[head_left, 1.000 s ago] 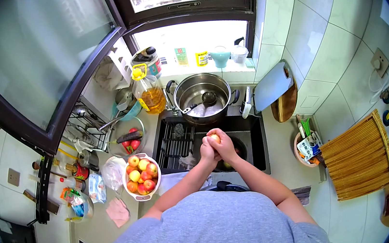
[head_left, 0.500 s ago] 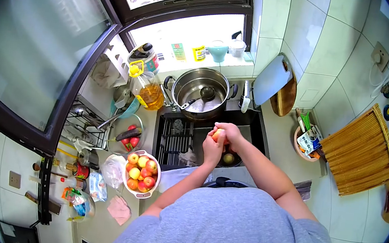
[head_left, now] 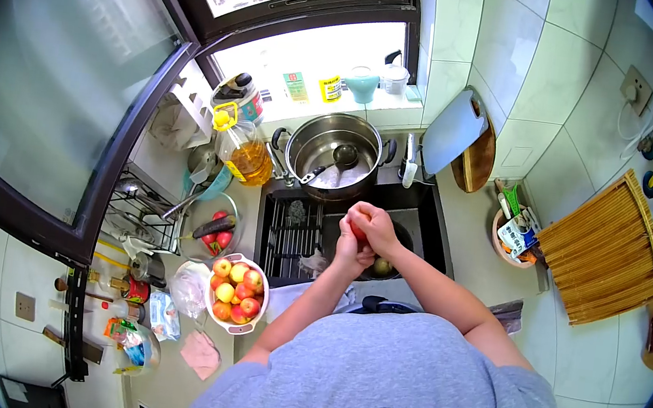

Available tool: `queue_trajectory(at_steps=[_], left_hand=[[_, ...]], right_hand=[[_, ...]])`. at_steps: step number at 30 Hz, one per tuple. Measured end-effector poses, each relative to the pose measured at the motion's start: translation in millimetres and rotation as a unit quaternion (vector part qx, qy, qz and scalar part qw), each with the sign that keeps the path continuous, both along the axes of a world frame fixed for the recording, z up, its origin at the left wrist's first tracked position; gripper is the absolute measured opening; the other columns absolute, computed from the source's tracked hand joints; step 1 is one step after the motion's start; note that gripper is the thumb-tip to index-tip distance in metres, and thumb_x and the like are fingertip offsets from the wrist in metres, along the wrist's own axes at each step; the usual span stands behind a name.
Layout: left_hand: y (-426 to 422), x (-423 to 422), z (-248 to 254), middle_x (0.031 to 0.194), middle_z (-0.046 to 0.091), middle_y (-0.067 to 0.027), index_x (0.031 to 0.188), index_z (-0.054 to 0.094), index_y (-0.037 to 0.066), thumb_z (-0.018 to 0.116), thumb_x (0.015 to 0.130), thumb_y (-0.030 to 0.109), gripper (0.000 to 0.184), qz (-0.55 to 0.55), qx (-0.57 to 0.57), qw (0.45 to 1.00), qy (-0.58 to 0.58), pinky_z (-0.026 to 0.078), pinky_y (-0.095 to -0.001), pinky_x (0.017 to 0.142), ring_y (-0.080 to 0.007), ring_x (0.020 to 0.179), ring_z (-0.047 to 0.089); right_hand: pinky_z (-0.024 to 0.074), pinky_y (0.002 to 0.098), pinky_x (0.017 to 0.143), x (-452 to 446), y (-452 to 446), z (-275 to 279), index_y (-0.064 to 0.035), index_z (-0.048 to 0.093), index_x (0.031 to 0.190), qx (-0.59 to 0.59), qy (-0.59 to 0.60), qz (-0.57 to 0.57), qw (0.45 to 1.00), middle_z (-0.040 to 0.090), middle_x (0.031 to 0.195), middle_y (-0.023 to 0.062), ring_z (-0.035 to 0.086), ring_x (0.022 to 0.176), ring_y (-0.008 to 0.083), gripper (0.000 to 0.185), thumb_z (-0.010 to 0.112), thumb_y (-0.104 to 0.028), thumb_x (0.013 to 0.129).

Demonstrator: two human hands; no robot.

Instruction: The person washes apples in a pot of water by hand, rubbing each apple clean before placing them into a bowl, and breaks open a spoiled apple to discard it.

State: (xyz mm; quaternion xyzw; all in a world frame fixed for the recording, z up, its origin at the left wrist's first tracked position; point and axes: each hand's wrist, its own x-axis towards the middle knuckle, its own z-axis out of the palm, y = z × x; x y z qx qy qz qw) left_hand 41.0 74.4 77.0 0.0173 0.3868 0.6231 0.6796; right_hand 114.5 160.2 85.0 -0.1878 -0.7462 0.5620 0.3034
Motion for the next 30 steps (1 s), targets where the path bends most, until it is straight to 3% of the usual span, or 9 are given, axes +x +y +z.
queue_trajectory(at_steps=[3,5,9,13,17,21,23,28,30], left_hand=[[4.6,16.6,-5.1,0.054,0.044,0.0011,0.084,0.052,0.014,0.032,0.091,0.081,0.07,0.101,-0.015,0.993,0.064,0.026,-0.0242,0.033,-0.0109,0.036,0.037],[2.4,26.6,-8.8,0.056,0.046,0.0014,0.088,0.051,0.013,0.042,0.093,0.075,0.062,0.186,0.022,0.947,0.261,0.025,-0.0244,0.033,-0.0098,0.036,0.038],[0.7,23.7,-1.8,0.05,0.041,0.0036,0.077,0.05,0.013,0.045,0.096,0.068,0.058,0.208,0.015,0.923,0.323,0.022,-0.0254,0.032,-0.0091,0.034,0.037],[-8.2,15.7,14.1,0.045,0.038,0.0026,0.068,0.05,0.013,0.043,0.095,0.072,0.065,0.113,-0.002,0.975,0.19,0.019,-0.027,0.032,-0.0099,0.033,0.034],[-4.0,8.3,20.1,0.047,0.041,0.0018,0.069,0.051,0.012,0.042,0.095,0.073,0.066,0.091,0.018,0.953,0.287,0.022,-0.0269,0.033,-0.0099,0.035,0.036],[4.5,13.1,-4.1,0.049,0.043,0.0013,0.07,0.053,0.011,0.038,0.093,0.076,0.07,0.171,-0.027,0.893,0.415,0.024,-0.0262,0.034,-0.0106,0.036,0.037],[2.3,16.5,-2.3,0.05,0.045,0.0007,0.069,0.053,0.011,0.038,0.094,0.075,0.071,0.179,-0.029,0.905,0.385,0.025,-0.0261,0.035,-0.0113,0.036,0.038],[-7.6,1.7,2.4,0.052,0.048,-0.0003,0.07,0.055,0.01,0.043,0.095,0.07,0.066,0.073,-0.018,0.963,0.258,0.027,-0.0257,0.036,-0.0106,0.038,0.042],[-6.3,3.1,2.0,0.052,0.048,0.0002,0.072,0.055,0.011,0.044,0.095,0.07,0.064,0.081,-0.005,0.956,0.283,0.027,-0.0256,0.035,-0.0102,0.038,0.042]], right_hand=[[0.0507,0.0294,0.069,-12.2,1.8,-10.1,-0.006,0.066,0.099,-0.12,0.038,-0.025,0.992,0.067,0.077,0.0017,0.06,0.067,0.0139,0.029,0.054,-0.032,0.101],[0.0523,0.0293,0.068,-9.0,2.2,-3.9,-0.006,0.066,0.097,-0.34,0.038,0.027,0.939,0.066,0.077,0.0021,0.061,0.068,0.014,0.032,0.052,-0.035,0.103],[0.054,0.0298,0.07,6.6,1.3,14.4,-0.0069,0.061,0.11,-0.338,0.063,0.124,0.931,0.066,0.095,0.0064,0.064,0.076,0.0129,0.03,0.049,-0.033,0.105],[0.0526,0.03,0.086,25.2,17.2,28.8,-0.0074,0.054,0.124,-0.368,-0.026,0.232,0.9,0.062,0.109,0.0066,0.059,0.102,0.0148,0.026,0.049,-0.023,0.104],[0.0546,0.0269,0.063,17.3,9.8,18.7,-0.0088,0.055,0.121,-0.406,0.101,0.166,0.893,0.062,0.103,0.0056,0.064,0.082,0.0139,0.025,0.053,-0.023,0.102],[0.052,0.024,0.055,14.7,-3.2,14.2,-0.01,0.057,0.117,-0.418,0.092,0.14,0.893,0.064,0.1,0.0048,0.064,0.075,0.0126,0.023,0.054,-0.026,0.102],[0.0515,0.0226,0.056,9.9,-5.9,2.0,-0.011,0.058,0.113,-0.378,0.029,0.056,0.924,0.065,0.099,0.0036,0.064,0.077,0.0119,0.021,0.055,-0.028,0.102],[0.0508,0.0335,0.091,20.6,11.0,3.9,-0.0028,0.06,0.116,-0.372,0.067,0.162,0.912,0.063,0.113,0.0073,0.061,0.102,0.017,0.024,0.056,-0.02,0.1],[0.0507,0.0334,0.092,23.0,12.2,6.9,-0.0014,0.06,0.115,-0.398,0.073,0.157,0.901,0.063,0.111,0.008,0.062,0.101,0.0178,0.023,0.055,-0.014,0.097]])
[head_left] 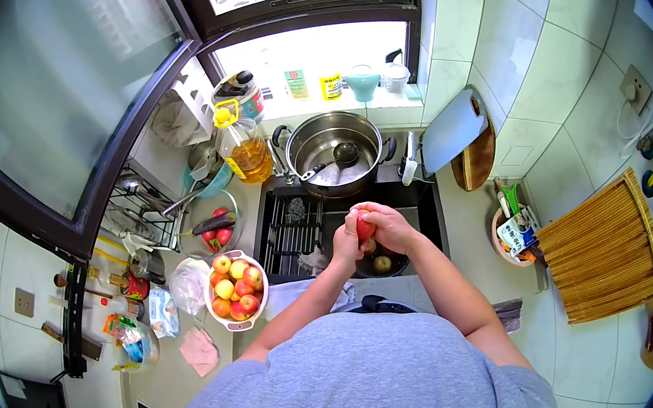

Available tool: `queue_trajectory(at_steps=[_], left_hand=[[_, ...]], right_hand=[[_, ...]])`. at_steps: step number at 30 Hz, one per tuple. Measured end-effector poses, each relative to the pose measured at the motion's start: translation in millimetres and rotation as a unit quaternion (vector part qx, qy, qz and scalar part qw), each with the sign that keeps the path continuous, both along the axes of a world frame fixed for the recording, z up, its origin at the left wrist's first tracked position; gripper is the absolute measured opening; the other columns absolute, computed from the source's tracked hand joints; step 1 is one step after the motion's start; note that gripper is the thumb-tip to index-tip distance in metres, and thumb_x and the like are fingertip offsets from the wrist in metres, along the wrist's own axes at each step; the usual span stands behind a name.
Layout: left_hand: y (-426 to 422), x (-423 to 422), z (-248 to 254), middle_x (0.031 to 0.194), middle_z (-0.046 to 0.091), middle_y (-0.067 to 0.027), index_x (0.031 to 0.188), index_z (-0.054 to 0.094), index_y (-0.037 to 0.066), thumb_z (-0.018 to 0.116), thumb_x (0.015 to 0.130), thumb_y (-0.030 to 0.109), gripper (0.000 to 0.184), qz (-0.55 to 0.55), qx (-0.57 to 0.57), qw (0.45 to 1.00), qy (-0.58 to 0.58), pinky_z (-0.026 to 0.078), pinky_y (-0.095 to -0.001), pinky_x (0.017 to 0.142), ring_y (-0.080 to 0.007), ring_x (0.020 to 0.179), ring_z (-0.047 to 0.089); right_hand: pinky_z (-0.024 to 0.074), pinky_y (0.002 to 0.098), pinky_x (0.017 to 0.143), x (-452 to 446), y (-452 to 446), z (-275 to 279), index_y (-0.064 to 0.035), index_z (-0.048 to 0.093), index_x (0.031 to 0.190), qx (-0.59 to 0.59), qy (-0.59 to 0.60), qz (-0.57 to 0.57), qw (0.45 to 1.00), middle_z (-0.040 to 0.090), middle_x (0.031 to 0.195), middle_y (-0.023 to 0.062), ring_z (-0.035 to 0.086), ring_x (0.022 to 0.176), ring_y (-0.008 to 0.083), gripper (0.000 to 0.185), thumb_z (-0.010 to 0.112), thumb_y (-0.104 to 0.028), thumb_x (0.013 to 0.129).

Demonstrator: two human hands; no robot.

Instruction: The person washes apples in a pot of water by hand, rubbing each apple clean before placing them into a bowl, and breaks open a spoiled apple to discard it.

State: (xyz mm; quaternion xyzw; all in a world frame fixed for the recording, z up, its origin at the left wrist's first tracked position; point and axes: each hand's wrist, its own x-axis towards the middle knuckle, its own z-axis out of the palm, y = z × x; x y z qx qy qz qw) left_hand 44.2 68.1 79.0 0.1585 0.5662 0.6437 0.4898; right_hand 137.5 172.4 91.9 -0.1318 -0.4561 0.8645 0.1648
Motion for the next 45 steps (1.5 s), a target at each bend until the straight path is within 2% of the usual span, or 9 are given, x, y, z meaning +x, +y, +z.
queue_trajectory(at_steps=[4,19,23,25,29,31,39,41,45], left_hand=[[-0.2,3.8,-4.6,0.053,0.048,0.0009,0.076,0.056,0.012,0.044,0.096,0.068,0.06,0.0,-0.045,0.997,0.057,0.027,-0.0252,0.035,-0.0094,0.038,0.041],[4.8,3.4,-9.9,0.057,0.048,0.0026,0.087,0.064,0.013,0.049,0.096,0.063,0.053,0.027,0.006,0.993,0.112,0.024,-0.0257,0.036,-0.0087,0.039,0.039],[6.3,4.2,-23.3,0.057,0.051,0.0012,0.084,0.063,0.012,0.05,0.097,0.061,0.052,0.021,-0.003,0.98,0.198,0.027,-0.027,0.036,-0.0092,0.04,0.043],[7.4,5.7,-25.0,0.062,0.057,-0.0002,0.085,0.068,0.007,0.054,0.099,0.053,0.051,0.025,-0.022,0.969,0.247,0.039,-0.027,0.044,-0.0104,0.048,0.052],[6.9,2.8,-12.5,0.06,0.057,-0.0012,0.081,0.066,0.006,0.053,0.099,0.054,0.053,0.025,-0.027,0.976,0.214,0.039,-0.0273,0.043,-0.0107,0.047,0.053],[5.2,1.7,-5.2,0.056,0.052,0.0005,0.08,0.063,0.008,0.051,0.099,0.055,0.052,0.009,-0.013,0.988,0.156,0.03,-0.0268,0.037,-0.0098,0.041,0.046],[11.6,6.4,-27.8,0.054,0.051,-0.0004,0.081,0.063,0.009,0.048,0.097,0.062,0.058,0.047,0.034,0.951,0.303,0.029,-0.0273,0.036,-0.0108,0.039,0.045],[10.3,3.5,-20.5,0.053,0.05,0.0,0.081,0.063,0.011,0.046,0.096,0.066,0.06,0.017,0.001,0.983,0.185,0.028,-0.0267,0.035,-0.0103,0.038,0.043],[1.1,-14.7,-1.0,0.052,0.047,0.0013,0.078,0.061,0.014,0.043,0.091,0.075,0.065,-0.091,-0.042,0.992,-0.08,0.025,-0.0244,0.035,-0.0095,0.037,0.038]], right_hand=[[0.0504,0.0342,0.094,-6.1,5.3,-11.0,0.0026,0.06,0.11,-0.027,-0.045,-0.001,0.999,0.065,0.105,0.0118,0.064,0.1,0.0208,0.028,0.049,-0.002,0.085],[0.0508,0.0376,0.098,-4.7,-2.7,-6.6,0.005,0.06,0.107,-0.126,-0.014,-0.049,0.991,0.067,0.108,0.0201,0.065,0.103,0.0284,0.042,0.043,0.004,0.068],[0.0516,0.037,0.096,-2.5,6.0,-10.6,0.0046,0.061,0.103,-0.105,-0.059,-0.044,0.992,0.067,0.109,0.0202,0.065,0.104,0.0282,0.039,0.043,0.005,0.068],[0.0521,0.0365,0.095,0.3,8.5,-9.3,0.0043,0.062,0.101,-0.053,-0.092,-0.032,0.994,0.067,0.109,0.0189,0.065,0.103,0.0273,0.037,0.044,0.006,0.069],[0.0526,0.0353,0.093,1.7,5.0,-9.9,0.0039,0.062,0.101,-0.07,-0.053,-0.032,0.996,0.067,0.107,0.0166,0.065,0.101,0.0253,0.034,0.044,0.005,0.072],[0.0575,0.038,0.078,1.4,2.7,-13.3,0.0026,0.062,0.106,-0.083,0.006,-0.017,0.996,0.067,0.104,0.0166,0.067,0.09,0.0263,0.028,0.048,0.0,0.081],[0.0519,0.0343,0.092,4.6,8.9,-5.5,0.0046,0.063,0.107,-0.028,-0.062,-0.029,0.997,0.066,0.108,0.0152,0.065,0.099,0.0237,0.038,0.044,0.003,0.075],[0.0514,0.0346,0.094,6.3,7.9,-1.5,0.0054,0.061,0.109,-0.05,-0.024,-0.02,0.998,0.065,0.11,0.0151,0.063,0.103,0.0243,0.043,0.043,0.004,0.07],[0.051,0.0323,0.091,1.4,-18.0,-1.6,-0.0012,0.058,0.114,0.101,-0.052,-0.072,0.991,0.06,0.118,0.0127,0.058,0.113,0.0204,0.027,0.052,-0.018,0.094]])
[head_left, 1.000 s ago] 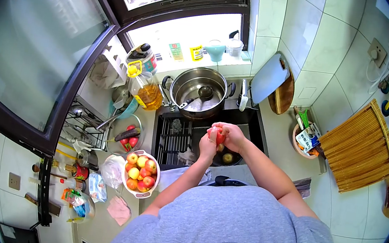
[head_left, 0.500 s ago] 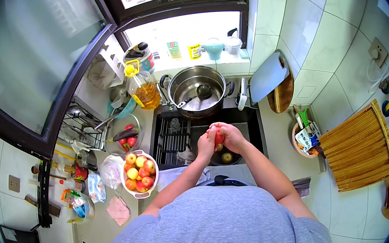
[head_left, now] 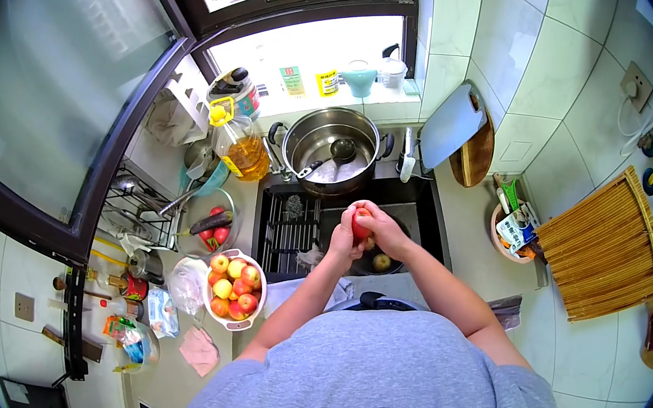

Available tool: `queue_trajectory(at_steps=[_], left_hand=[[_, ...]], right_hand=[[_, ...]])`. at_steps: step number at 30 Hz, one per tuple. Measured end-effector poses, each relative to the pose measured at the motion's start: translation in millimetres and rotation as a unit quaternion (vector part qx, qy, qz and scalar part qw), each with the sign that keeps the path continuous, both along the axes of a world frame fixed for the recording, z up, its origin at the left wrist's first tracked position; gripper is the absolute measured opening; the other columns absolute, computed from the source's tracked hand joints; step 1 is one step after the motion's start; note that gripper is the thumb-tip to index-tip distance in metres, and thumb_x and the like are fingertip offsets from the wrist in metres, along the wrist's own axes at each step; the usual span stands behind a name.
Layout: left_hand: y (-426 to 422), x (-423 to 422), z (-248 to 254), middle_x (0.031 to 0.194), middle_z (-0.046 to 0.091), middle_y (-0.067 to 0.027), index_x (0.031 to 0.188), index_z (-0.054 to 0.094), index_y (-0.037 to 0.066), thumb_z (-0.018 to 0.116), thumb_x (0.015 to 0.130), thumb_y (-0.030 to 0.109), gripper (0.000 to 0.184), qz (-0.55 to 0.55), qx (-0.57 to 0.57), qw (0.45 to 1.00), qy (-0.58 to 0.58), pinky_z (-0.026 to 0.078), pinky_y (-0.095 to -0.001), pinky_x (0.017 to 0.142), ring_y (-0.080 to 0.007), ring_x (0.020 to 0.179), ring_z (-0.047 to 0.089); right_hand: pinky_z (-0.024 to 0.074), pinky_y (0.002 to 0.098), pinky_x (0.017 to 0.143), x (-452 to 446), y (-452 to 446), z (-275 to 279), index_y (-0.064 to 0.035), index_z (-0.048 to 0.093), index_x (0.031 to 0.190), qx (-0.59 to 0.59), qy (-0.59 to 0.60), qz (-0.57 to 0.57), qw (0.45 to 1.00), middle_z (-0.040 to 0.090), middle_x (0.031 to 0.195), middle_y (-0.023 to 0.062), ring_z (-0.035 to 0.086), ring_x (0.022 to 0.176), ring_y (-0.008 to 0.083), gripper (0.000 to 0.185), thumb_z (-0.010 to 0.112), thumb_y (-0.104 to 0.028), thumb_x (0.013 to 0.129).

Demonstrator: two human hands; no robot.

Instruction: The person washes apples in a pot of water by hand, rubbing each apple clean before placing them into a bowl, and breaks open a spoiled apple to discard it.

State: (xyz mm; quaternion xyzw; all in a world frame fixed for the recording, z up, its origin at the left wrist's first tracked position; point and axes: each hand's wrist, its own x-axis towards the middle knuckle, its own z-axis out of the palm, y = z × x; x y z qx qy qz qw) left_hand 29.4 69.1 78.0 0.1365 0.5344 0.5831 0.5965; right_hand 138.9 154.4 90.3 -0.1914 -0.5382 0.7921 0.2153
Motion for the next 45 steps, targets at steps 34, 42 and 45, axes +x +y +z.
queue_trajectory(at_steps=[34,42,45], left_hand=[[11.4,21.3,-95.7,0.048,0.045,0.0,0.068,0.055,0.012,0.023,0.098,0.071,0.073,0.162,-0.164,0.973,0.016,0.029,-0.03,0.033,-0.0155,0.034,0.041],[0.4,25.8,-164.5,0.041,0.044,-0.0026,0.072,0.058,0.005,0.022,0.107,0.053,0.069,-0.069,-0.135,0.97,0.191,0.035,-0.0298,0.036,-0.0153,0.033,0.045],[3.0,16.7,-190.6,0.07,0.063,-0.012,0.09,0.06,0.001,0.051,0.101,0.029,0.031,-0.092,-0.133,0.884,0.439,0.051,-0.038,0.061,-0.0253,0.063,0.063]], right_hand=[[0.0477,0.032,0.087,-13.7,-34.1,-88.1,-0.006,0.057,0.113,0.192,-0.105,-0.2,0.955,0.06,0.104,0.0066,0.059,0.095,0.0196,0.033,0.061,-0.035,0.097],[0.0521,0.0298,0.079,23.5,16.1,-215.8,-0.011,0.06,0.119,-0.218,-0.279,-0.202,0.913,0.062,0.107,0.005,0.061,0.096,0.0141,0.038,0.071,-0.034,0.092],[0.0509,0.037,0.094,36.5,46.8,-264.9,-0.013,0.056,0.123,0.14,-0.344,-0.149,0.916,0.059,0.12,0.0121,0.063,0.105,0.0282,0.052,0.081,-0.015,0.078]])
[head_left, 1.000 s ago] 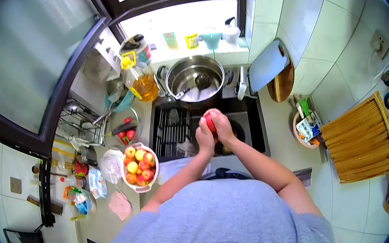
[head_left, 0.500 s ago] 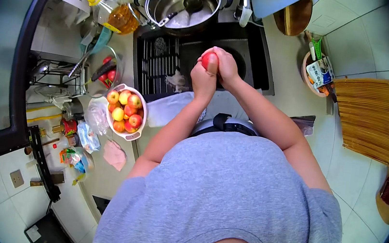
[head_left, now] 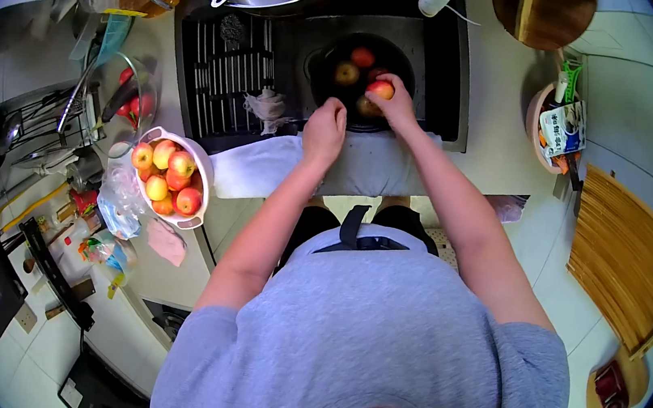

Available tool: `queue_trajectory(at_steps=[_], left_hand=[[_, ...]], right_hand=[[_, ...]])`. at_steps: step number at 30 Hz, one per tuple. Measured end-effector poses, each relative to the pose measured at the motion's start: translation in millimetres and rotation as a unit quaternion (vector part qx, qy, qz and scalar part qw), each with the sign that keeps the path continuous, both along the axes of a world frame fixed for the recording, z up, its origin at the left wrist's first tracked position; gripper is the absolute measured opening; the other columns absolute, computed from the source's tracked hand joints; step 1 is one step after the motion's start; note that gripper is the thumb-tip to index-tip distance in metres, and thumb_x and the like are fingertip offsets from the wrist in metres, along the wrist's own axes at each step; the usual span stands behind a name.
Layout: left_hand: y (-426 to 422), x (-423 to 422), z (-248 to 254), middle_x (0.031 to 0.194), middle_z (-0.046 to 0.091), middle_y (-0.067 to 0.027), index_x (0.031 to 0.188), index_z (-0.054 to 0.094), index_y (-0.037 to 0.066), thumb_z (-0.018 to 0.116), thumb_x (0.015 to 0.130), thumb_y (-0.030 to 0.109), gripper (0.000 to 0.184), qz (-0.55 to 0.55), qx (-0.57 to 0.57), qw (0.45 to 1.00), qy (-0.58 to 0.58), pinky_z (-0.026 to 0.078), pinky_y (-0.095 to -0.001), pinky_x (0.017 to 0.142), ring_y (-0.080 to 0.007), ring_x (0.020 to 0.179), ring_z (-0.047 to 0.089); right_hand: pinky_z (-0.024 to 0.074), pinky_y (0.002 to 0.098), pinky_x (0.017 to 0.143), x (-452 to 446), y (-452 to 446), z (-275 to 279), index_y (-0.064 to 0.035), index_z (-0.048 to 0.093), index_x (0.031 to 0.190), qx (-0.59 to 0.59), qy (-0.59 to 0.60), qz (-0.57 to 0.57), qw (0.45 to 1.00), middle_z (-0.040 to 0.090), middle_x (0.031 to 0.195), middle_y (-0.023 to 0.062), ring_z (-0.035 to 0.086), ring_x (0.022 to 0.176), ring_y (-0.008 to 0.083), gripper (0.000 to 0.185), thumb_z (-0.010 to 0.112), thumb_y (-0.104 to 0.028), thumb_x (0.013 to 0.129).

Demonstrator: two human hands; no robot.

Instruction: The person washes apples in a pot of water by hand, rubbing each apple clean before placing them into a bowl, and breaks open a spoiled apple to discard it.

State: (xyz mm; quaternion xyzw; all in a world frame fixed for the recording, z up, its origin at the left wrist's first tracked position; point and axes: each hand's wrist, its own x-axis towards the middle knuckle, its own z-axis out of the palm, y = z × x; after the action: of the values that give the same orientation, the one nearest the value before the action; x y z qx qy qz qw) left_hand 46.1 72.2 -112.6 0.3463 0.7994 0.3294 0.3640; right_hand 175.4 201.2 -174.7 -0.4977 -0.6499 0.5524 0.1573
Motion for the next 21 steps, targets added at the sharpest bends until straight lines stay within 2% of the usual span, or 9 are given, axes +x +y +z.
queue_trajectory(at_steps=[1,2,3,5,6,9,12,17,21], left_hand=[[2.9,-2.3,-6.5,0.084,0.068,-0.0152,0.099,0.061,0.001,0.06,0.096,0.02,0.019,-0.03,0.05,0.985,0.161,0.055,-0.0398,0.072,-0.0281,0.078,0.068],[5.3,-4.7,-12.2,0.11,0.066,-0.0177,0.113,0.059,0.001,0.069,0.083,0.008,0.032,-0.055,0.029,0.986,0.153,0.049,-0.0437,0.095,-0.0339,0.107,0.061],[9.2,-6.8,-21.3,0.11,0.066,-0.0177,0.113,0.059,0.001,0.069,0.083,0.008,0.032,-0.052,0.025,0.987,0.152,0.049,-0.0437,0.095,-0.0339,0.107,0.061],[22.5,-11.2,-40.3,0.115,0.064,-0.018,0.118,0.057,0.001,0.069,0.081,0.008,0.04,-0.134,0.037,0.947,0.291,0.043,-0.0436,0.105,-0.0348,0.117,0.056],[25.5,-11.0,-63.8,0.115,0.064,-0.0176,0.113,0.062,0.0,0.066,0.081,0.01,0.034,-0.156,0.026,0.911,0.382,0.034,-0.0477,0.114,-0.0352,0.123,0.053],[29.6,-15.3,-90.7,0.111,0.064,-0.017,0.102,0.068,0.001,0.06,0.082,0.012,0.024,-0.234,-0.06,0.86,0.45,0.026,-0.0532,0.118,-0.0329,0.125,0.052],[25.7,-15.8,-100.3,0.107,0.065,-0.0186,0.089,0.072,0.0,0.051,0.085,0.012,0.024,-0.228,-0.043,0.883,0.407,0.019,-0.0555,0.121,-0.0358,0.126,0.051],[24.3,-20.4,-81.9,0.104,0.064,-0.0189,0.088,0.071,0.001,0.054,0.084,0.011,0.02,-0.245,-0.043,0.902,0.353,0.02,-0.056,0.121,-0.0371,0.125,0.052],[16.7,-21.0,-63.2,0.113,0.062,-0.0185,0.096,0.07,0.003,0.063,0.079,0.008,0.019,-0.208,-0.009,0.928,0.307,0.024,-0.0578,0.118,-0.0385,0.127,0.048]], right_hand=[[0.0509,0.037,0.094,-2.6,8.6,-4.4,-0.013,0.056,0.123,-0.005,-0.003,0.004,1.0,0.059,0.12,0.0121,0.063,0.105,0.0282,0.052,0.081,-0.015,0.078],[0.0509,0.0397,0.094,-4.8,16.4,-7.8,-0.0118,0.055,0.124,0.072,-0.055,0.068,0.994,0.058,0.123,0.0145,0.061,0.108,0.0327,0.054,0.08,-0.012,0.076],[0.0508,0.0425,0.094,-7.9,23.1,-10.5,-0.0106,0.053,0.125,0.151,-0.105,0.132,0.974,0.056,0.125,0.0168,0.059,0.111,0.0372,0.057,0.079,-0.01,0.074],[0.0507,0.0435,0.095,-17.3,27.7,-16.0,-0.0122,0.052,0.128,0.159,-0.122,0.167,0.965,0.055,0.126,0.0171,0.057,0.113,0.0395,0.062,0.079,-0.009,0.072],[0.051,0.0429,0.095,-20.8,28.1,-30.7,-0.0136,0.052,0.129,0.181,-0.167,0.191,0.95,0.055,0.127,0.0159,0.058,0.114,0.0383,0.064,0.08,-0.011,0.072],[0.052,0.0423,0.094,-31.7,25.0,-40.7,-0.0168,0.051,0.131,0.192,-0.248,0.21,0.926,0.054,0.13,0.0133,0.056,0.118,0.0355,0.068,0.082,-0.013,0.071],[0.0525,0.0414,0.095,-40.7,16.5,-39.6,-0.0159,0.051,0.132,0.205,-0.291,0.212,0.91,0.051,0.133,0.0108,0.054,0.121,0.0334,0.066,0.08,-0.015,0.073],[0.0547,0.0465,0.087,-53.3,3.0,-65.1,-0.0174,0.055,0.128,0.272,-0.308,0.235,0.881,0.051,0.133,0.0081,0.052,0.121,0.0286,0.046,0.069,-0.022,0.084],[0.0457,0.0551,0.098,-65.1,-5.9,-67.3,-0.0165,0.06,0.123,0.346,-0.394,0.241,0.816,0.053,0.129,0.0073,0.051,0.12,0.0277,0.036,0.063,-0.027,0.088]])
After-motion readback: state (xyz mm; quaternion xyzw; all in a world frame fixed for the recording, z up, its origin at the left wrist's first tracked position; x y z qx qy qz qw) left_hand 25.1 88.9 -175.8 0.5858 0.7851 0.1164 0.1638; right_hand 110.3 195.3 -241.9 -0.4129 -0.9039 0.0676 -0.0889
